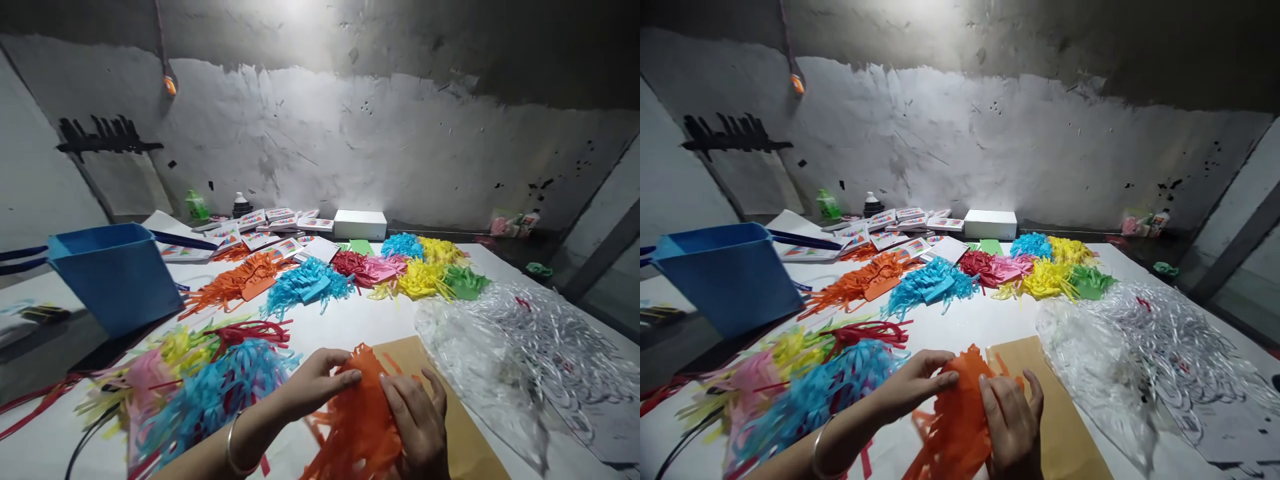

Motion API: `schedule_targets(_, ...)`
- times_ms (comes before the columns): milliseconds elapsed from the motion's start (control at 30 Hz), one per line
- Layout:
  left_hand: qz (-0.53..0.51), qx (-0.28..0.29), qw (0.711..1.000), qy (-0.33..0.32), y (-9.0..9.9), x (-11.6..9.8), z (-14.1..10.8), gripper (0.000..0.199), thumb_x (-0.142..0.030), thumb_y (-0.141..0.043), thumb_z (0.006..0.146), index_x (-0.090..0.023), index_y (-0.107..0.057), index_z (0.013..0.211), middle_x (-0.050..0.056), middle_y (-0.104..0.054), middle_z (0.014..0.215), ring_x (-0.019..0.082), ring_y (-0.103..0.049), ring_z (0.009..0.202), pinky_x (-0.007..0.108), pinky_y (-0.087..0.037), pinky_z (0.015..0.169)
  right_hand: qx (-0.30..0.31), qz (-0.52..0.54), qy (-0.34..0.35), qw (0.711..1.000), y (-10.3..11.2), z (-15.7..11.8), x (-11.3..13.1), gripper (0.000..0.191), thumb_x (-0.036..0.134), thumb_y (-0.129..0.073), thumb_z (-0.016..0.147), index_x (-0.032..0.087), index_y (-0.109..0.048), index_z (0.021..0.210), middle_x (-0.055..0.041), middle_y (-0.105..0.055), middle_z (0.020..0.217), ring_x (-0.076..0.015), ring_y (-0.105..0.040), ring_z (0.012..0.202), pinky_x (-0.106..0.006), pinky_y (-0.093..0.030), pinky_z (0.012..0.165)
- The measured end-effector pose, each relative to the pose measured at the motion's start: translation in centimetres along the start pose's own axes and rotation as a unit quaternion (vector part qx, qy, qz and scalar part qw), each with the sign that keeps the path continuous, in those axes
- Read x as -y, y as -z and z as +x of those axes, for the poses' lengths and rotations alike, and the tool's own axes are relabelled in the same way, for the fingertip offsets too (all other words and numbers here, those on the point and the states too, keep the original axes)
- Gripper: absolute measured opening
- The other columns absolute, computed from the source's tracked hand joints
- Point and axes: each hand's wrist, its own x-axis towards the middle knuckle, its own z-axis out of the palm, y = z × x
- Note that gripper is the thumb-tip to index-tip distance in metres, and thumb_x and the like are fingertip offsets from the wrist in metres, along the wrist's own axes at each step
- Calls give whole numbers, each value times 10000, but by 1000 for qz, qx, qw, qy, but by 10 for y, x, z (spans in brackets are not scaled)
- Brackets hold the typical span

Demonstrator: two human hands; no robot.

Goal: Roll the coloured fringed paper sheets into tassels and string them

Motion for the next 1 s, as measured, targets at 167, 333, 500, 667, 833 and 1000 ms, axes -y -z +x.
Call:
schedule_targets(167, -160, 53, 985, 39, -24, 13, -3, 550, -645, -717, 753, -119, -712, 912, 56, -673, 798, 168, -616, 712, 269, -478, 693, -2, -23, -15, 1000, 1, -8, -9, 415, 23, -416, 891, 93, -609, 1251, -142, -716, 1018, -219, -670, 979, -563, -281, 1096)
schedule_targets(333, -393, 183, 884, 175, -64, 36, -9, 439, -385, -812, 691, -94, -708, 1003, 98, -713, 836, 181, -683, 709, 291, -542, 697, 33, -90, -29, 995, 10, 5, -33, 352, 98, -346, 988, 115, -645, 1172, -117, -721, 983, -211, -671, 933, -538, -309, 1095)
schedule_targets(500, -401, 118, 894, 162, -76, 35, 3, 252, -194, -784, 684, -101, -687, 897, -3, -631, 592, 78, -537, 427, 219, -503, 520, 1, -272, -39, 962, 64, 32, -62, 349, 100, -383, 983, 107, -653, 1204, -153, -712, 1096, -259, -658, 991, -570, -360, 1070)
schedule_targets(667, -247, 89, 953, 154, -27, 30, -1, 358, -296, -789, 701, -125, -630, 972, 0, -647, 602, 89, -543, 437, 188, -448, 463, 73, -257, 38, 963, 72, 9, -55, 485, -13, -342, 928, 57, -546, 1363, -182, -628, 1329, -284, -521, 1312, -508, -331, 1147)
schedule_targets(833, 80, -36, 975, 202, 41, 49, -30, 419, -356, -673, 818, -183, -571, 1185, -23, -658, 689, 134, -582, 533, 200, -432, 477, 198, -122, 8, 973, 8, -65, -30, 445, -10, -365, 897, 110, -673, 1195, -90, -680, 1289, -207, -579, 1253, -365, -379, 1106)
schedule_targets(1000, 444, -157, 881, -39, 31, 76, -47, 406, -293, -649, 846, -223, -596, 1241, 119, -658, 1189, 315, -590, 1146, 465, -466, 987, 237, -87, -34, 967, -16, -102, -14, 415, 38, -425, 894, 140, -658, 1222, -73, -684, 1286, -197, -607, 1211, -368, -437, 1031)
